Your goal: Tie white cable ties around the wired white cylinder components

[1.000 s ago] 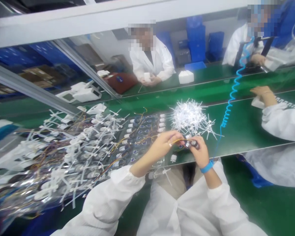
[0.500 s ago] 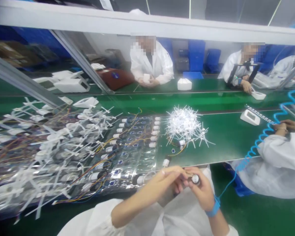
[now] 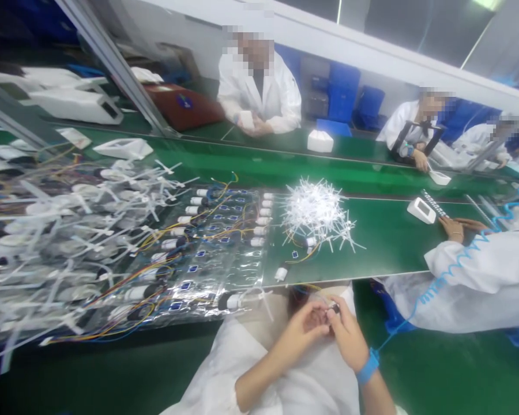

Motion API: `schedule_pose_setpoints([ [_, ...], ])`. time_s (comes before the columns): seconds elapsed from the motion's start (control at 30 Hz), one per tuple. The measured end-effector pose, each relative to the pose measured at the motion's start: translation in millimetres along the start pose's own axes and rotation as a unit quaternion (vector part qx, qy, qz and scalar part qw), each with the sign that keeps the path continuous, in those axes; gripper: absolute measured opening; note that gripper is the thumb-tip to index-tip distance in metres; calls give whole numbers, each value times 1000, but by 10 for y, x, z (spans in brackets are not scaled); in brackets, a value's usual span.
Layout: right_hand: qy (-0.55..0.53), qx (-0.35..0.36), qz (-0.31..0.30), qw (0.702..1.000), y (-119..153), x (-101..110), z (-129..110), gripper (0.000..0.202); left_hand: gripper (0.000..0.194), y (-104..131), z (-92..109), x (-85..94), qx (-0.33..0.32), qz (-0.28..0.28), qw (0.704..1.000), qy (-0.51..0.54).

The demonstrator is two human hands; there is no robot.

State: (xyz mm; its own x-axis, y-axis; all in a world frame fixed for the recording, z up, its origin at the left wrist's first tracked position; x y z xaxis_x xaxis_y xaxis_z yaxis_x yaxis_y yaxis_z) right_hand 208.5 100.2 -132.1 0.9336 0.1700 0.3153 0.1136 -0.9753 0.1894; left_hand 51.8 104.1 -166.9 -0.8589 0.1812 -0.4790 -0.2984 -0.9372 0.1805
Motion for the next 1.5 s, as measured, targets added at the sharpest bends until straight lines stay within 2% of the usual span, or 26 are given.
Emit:
schedule_pose_setpoints([
  [0.13,53,-30,-65,996,34,-122,120,64,58,-51,-334,124,29,-5,1000,1],
  [0.27,88,17,-97,991,29,-251,111,60,63,-127,-570,216,24,24,998,44],
  [0.37,90,27,-99,991,-12,-286,118,59,70,-137,-683,267,59,35,996,58],
  [0.43,83,28,-92,992,-42,-287,133,59,64,-120,-681,295,72,30,996,29],
  [0.57,62,4,-65,996,-77,-265,199,60,47,-88,-535,311,34,1,999,-31],
  [0.67,42,-57,-54,996,-78,-274,294,78,54,-106,-476,298,21,-9,1000,2],
  [0.73,30,-86,-54,994,-84,-301,342,91,57,-136,-485,282,35,-11,998,54],
  [0.83,11,-111,-55,992,-120,-343,376,101,59,-168,-499,259,59,-14,990,125],
  [0.97,-31,-136,-55,989,-199,-358,383,105,51,-168,-442,318,20,16,996,83],
  [1.07,-69,-150,-63,984,-250,-333,390,97,47,-177,-419,377,-6,34,999,41],
  [1.17,-93,-155,-83,980,-283,-297,403,75,50,-223,-437,417,10,45,997,63],
  [1.3,-126,-146,-72,979,-316,-222,395,61,55,-273,-442,491,39,121,989,81],
  [1.37,-116,-146,-53,981,-326,-178,386,59,55,-274,-434,494,51,137,985,91],
  [1.5,-56,-136,-46,988,-339,-130,349,52,52,-249,-389,471,45,133,984,110],
])
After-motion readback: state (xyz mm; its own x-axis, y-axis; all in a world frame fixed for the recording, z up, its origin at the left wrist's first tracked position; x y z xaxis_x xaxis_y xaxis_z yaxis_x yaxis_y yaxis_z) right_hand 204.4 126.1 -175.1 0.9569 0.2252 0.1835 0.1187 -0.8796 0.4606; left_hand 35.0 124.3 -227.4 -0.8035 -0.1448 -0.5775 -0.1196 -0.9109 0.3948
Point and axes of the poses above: each hand's wrist, its own y-axis away from the middle knuckle, its own x-axis out of the back of the hand, z = x × y, the point moved 5 cm from there along -y, towards the middle knuckle, and after that the axes turned 4 degrees about y, right-handed, at the moved point
